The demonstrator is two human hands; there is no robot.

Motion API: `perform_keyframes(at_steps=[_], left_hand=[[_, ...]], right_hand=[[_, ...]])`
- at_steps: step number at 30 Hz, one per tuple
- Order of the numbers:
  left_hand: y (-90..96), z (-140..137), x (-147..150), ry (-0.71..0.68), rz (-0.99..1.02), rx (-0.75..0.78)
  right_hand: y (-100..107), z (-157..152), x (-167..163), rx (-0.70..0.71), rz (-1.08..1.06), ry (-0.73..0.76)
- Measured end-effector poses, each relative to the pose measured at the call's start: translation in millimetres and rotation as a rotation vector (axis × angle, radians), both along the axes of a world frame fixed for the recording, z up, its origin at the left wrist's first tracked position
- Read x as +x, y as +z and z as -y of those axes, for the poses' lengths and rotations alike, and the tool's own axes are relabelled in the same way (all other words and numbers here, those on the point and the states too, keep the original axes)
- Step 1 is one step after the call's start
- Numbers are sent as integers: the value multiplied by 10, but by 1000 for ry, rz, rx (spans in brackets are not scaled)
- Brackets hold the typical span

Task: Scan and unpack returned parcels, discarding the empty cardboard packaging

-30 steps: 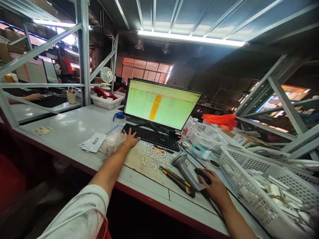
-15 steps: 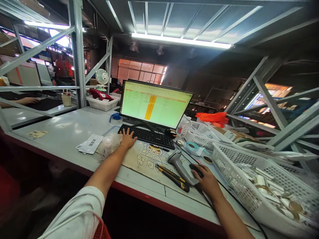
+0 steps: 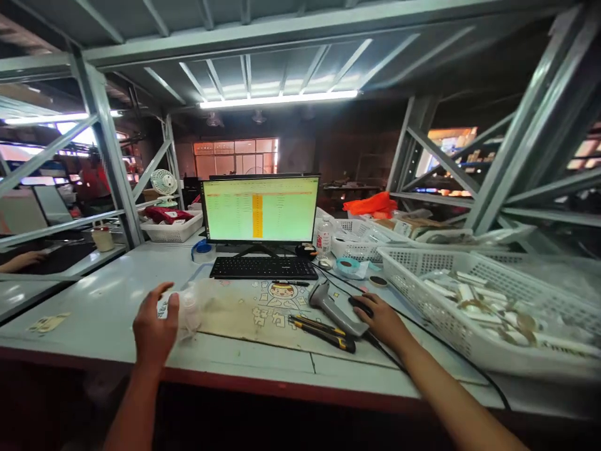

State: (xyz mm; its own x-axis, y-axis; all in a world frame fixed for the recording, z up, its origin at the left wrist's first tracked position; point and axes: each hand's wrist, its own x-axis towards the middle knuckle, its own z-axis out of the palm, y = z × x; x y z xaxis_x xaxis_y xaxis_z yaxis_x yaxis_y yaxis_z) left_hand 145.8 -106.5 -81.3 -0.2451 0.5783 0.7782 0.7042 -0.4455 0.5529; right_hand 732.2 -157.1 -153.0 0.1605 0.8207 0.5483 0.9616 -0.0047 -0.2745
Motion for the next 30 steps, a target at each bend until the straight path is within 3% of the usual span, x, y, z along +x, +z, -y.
perform_keyframes(at_steps=[1, 4, 7, 11, 15, 18, 20, 24, 27, 30], left_hand=[[-127, -125, -236, 31, -106, -128], [-506, -447, -723, -74, -470, -538], [-724, -409, -914, -103, -592, -716], [-812, 14, -1021, -36, -655, -702], [-892, 282, -1260, -77, -652, -531], [-816, 439, -1338, -60, -561, -391], [-656, 626, -1193, -132, -470, -309], [-218, 934, -383, -247, -135, -248], [-34, 793, 304, -451, 61, -358], [-75, 500, 736, -585, 332, -416]], right_hand=[[14, 7, -22, 1, 3, -9], [57, 29, -82, -9, 2, -41], [91, 58, -144, -48, 19, -71], [136, 104, -222, -77, 48, -120], [292, 142, -272, 17, 35, -128], [527, 152, -358, 92, 11, -123], [694, 148, -483, 43, -17, -83], [901, 112, -877, -372, -45, 36], [919, 90, -1182, -547, 43, -33], [873, 102, -1390, -588, 107, -150]])
